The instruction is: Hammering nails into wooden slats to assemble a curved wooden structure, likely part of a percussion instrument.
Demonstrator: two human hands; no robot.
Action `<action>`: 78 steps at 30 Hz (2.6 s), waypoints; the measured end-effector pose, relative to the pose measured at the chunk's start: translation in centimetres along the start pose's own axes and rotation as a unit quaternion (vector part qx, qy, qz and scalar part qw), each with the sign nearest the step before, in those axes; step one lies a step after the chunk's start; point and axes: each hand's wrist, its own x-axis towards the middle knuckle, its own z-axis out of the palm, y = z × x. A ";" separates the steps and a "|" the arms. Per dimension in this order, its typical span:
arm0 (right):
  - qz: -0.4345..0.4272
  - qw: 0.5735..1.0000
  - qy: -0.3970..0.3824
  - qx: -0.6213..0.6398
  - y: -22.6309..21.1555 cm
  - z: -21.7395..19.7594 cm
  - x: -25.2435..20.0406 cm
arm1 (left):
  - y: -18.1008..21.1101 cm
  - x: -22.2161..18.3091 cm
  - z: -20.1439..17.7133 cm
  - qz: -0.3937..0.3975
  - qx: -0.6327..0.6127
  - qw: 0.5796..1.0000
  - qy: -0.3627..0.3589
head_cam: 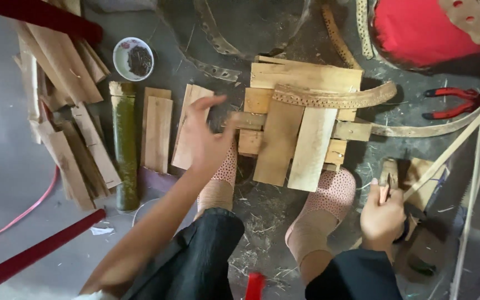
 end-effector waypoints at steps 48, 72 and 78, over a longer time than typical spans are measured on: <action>0.084 0.963 -0.250 -0.063 -3.4 0.5 1.3 | -22.2 12.5 -10.1 -0.091 0.278 0.956 -0.018; 0.075 0.960 -0.262 -0.060 -2.8 0.4 1.6 | -21.0 12.3 -10.2 -0.043 0.304 0.950 0.054; 0.100 0.953 -0.279 -0.060 -4.1 -0.8 1.7 | -20.2 12.0 -10.4 -0.042 0.262 0.962 0.058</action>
